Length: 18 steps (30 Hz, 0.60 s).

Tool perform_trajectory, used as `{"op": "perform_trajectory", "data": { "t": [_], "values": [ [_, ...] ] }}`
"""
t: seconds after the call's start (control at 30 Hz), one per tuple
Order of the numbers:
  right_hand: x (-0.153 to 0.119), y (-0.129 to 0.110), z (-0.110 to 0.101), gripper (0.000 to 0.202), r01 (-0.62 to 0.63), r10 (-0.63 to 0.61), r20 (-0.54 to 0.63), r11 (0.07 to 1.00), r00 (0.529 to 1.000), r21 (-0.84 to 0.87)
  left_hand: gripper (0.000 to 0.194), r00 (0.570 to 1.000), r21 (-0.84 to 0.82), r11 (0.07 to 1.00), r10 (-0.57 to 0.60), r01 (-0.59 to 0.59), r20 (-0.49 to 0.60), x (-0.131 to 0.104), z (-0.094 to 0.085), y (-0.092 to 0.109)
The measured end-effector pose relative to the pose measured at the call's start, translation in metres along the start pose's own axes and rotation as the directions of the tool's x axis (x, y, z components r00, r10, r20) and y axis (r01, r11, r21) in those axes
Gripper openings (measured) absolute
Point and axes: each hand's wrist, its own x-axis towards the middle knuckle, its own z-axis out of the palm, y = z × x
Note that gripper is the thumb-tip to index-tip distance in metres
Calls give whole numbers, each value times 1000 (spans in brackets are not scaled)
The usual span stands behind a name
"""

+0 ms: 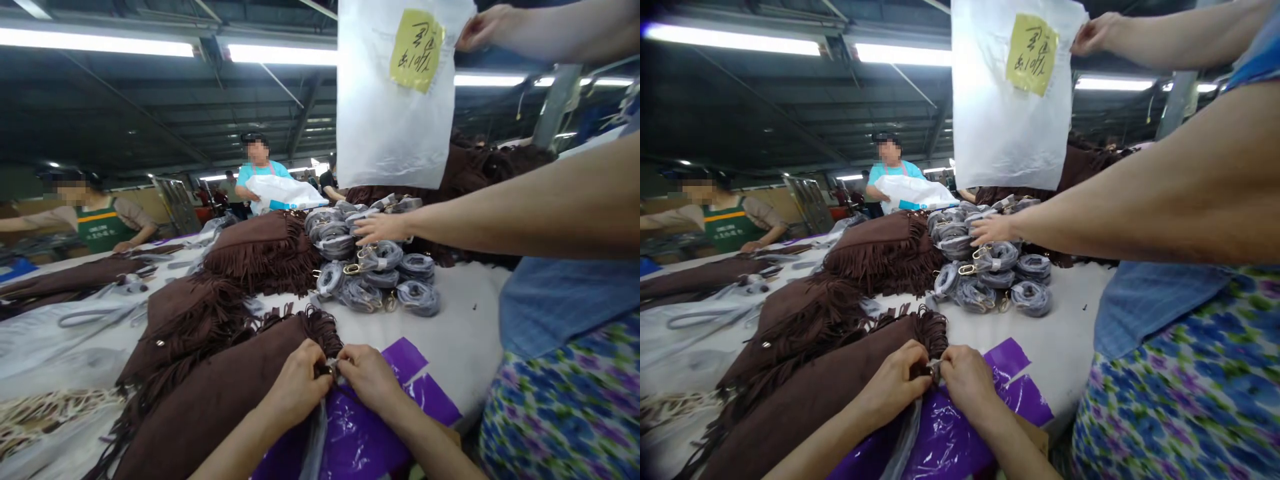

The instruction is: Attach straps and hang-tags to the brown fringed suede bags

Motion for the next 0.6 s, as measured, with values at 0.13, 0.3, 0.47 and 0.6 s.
{"op": "perform_trajectory", "data": {
  "t": [0.13,0.3,0.47,0.6],
  "values": [
    [5,1,0,21,-11,11,0,999,1000,44,14,997,-47,996,-81,81,1,2,4,-1],
    [4,4,0,19,-2,1,7,994,1000,106,13,994,-28,994,-108,108,-10,5,2,2],
    [-1,8,1,17,32,-27,-34,986,999,164,14,982,-41,981,-189,189,0,10,-1,1],
    [-12,12,0,19,59,-45,-68,974,997,218,9,981,-77,978,-195,193,-21,12,0,-2]
  ]
}}
